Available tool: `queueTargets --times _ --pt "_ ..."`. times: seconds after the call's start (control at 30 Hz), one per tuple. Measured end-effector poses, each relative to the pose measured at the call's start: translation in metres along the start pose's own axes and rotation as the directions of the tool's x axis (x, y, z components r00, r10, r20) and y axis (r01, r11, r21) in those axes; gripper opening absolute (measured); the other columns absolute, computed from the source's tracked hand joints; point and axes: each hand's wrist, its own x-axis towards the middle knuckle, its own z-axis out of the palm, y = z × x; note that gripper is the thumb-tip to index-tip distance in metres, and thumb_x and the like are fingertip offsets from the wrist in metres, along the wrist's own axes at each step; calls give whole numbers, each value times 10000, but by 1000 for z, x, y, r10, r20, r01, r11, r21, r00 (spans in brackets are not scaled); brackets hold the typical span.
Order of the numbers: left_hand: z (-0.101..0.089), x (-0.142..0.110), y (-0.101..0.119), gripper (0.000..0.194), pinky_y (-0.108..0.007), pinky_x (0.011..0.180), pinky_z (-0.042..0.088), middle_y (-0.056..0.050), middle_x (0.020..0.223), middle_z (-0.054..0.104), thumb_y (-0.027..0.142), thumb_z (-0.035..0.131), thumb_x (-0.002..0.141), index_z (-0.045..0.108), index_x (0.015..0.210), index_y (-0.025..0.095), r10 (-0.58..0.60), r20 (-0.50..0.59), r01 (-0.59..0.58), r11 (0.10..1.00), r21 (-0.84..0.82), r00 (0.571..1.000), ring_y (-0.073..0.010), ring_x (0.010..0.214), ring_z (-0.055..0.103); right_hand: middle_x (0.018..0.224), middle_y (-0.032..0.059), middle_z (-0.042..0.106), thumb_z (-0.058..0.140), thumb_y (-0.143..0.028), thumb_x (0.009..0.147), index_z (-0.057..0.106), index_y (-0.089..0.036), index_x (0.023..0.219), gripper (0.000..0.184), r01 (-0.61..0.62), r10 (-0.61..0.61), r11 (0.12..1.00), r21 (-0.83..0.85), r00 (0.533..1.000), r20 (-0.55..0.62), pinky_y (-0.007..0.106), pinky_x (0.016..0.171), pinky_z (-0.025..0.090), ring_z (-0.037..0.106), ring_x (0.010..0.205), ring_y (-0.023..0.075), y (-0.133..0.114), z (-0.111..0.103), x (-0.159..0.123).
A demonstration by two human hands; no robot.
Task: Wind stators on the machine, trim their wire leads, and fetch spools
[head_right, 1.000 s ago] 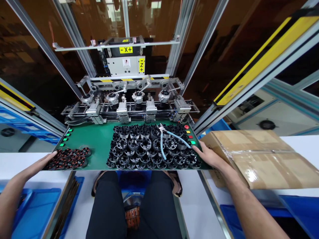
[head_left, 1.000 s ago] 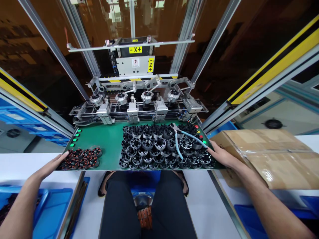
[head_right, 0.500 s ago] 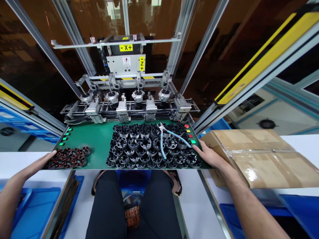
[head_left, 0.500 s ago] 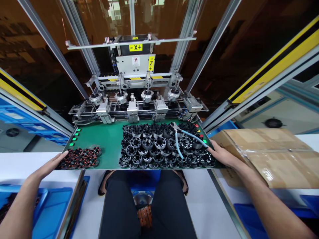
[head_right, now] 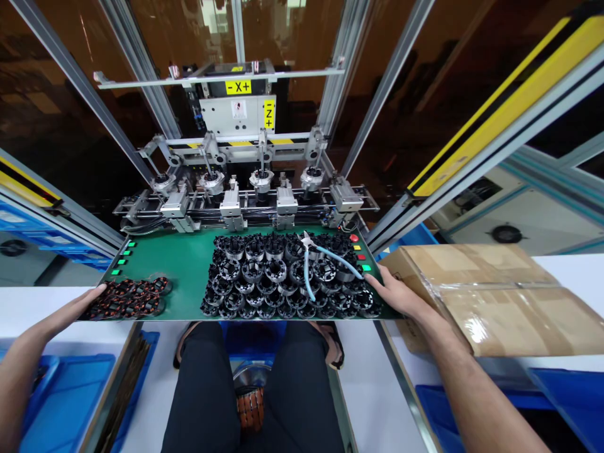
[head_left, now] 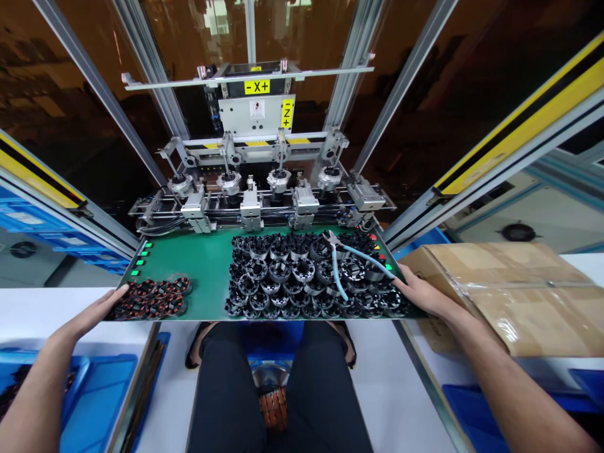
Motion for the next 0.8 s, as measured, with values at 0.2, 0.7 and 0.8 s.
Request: queueTargets --times 0.2,0.7,0.8 --pt "0 -1 3 1443 -536 1474 346 -232 1750 649 1165 540 785 648 1699 55 5 -10 -5 1000 18 1000 -441 1707 557 1498 118 854 479 -843 985 566 -280 1692 908 5 -5 1000 3 1000 -1 587 1268 636 823 1386 420 0 0 0" --pt "4 -11 22 1520 -505 1416 469 -207 1732 668 1225 555 663 704 1640 70 -10 -18 10 1000 5 1000 -445 1670 602 1514 137 845 471 -816 1007 561 -240 1709 912 -10 10 1000 -15 1000 6 568 1273 634 805 1420 432 -4 -1 -1" --pt "4 -13 26 1548 -493 1409 478 -220 1722 676 1239 546 641 708 1627 57 -11 -11 11 1000 7 1000 -446 1667 605 1509 124 849 482 -806 1004 562 -252 1704 897 -5 5 1000 -14 1000 -1 571 1276 633 806 1418 427 -5 -1 -1"
